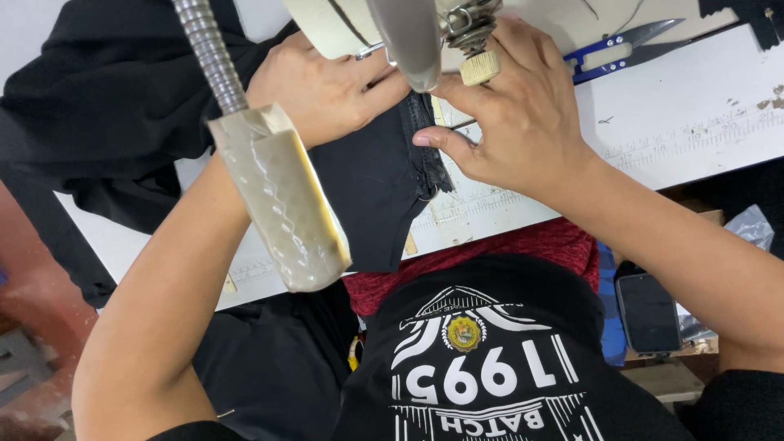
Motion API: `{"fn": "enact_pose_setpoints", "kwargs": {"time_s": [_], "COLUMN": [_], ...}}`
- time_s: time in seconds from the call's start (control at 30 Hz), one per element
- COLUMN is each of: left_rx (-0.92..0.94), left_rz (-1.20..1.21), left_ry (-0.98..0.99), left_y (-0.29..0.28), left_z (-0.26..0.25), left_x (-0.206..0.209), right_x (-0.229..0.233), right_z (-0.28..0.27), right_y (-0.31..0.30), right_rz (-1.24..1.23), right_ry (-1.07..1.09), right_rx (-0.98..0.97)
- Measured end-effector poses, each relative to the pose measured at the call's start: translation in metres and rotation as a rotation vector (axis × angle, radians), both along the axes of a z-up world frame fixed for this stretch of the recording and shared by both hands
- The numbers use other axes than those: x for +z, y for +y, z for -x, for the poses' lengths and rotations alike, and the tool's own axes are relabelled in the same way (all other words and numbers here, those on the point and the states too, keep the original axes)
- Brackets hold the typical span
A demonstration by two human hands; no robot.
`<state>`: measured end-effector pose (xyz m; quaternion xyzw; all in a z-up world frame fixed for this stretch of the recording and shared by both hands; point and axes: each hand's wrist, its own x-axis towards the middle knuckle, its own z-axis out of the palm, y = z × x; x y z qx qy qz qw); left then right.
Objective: Sewing a zipper onto a black garment using an industrial sewing machine and thread snips.
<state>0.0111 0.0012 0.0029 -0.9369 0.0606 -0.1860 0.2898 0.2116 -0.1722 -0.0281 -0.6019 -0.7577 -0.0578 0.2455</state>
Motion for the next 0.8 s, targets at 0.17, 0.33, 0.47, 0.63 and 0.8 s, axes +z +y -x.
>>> {"fn": "enact_pose_setpoints", "kwargs": {"time_s": [0.17, 0.33, 0.47, 0.63, 0.8], "left_rx": [0.027, 0.002, 0.062, 0.041, -0.011], "left_rz": [-0.003, 0.084, 0.245, 0.291, 0.241], "left_ry": [-0.007, -0.047, -0.008, 0.039, 0.085], "left_y": [-0.003, 0.0, -0.001, -0.003, -0.002], "left_z": [-0.002, 0.003, 0.013, 0.016, 0.014], "left_x": [0.003, -0.004, -0.012, -0.001, 0.001], "right_x": [0.0, -0.001, -0.001, -0.002, 0.001], "right_z": [0.001, -0.001, -0.001, 0.001, 0.0], "right_y": [-0.002, -0.003, -0.002, -0.003, -0.003], "right_rz": [0.011, 0.041, 0.019, -0.009, 0.001], "right_ry": [-0.01, -0.06, -0.095, -0.122, -0.183], "right_rx": [-0.009, -0.024, -0.02, -0.019, -0.025]}}
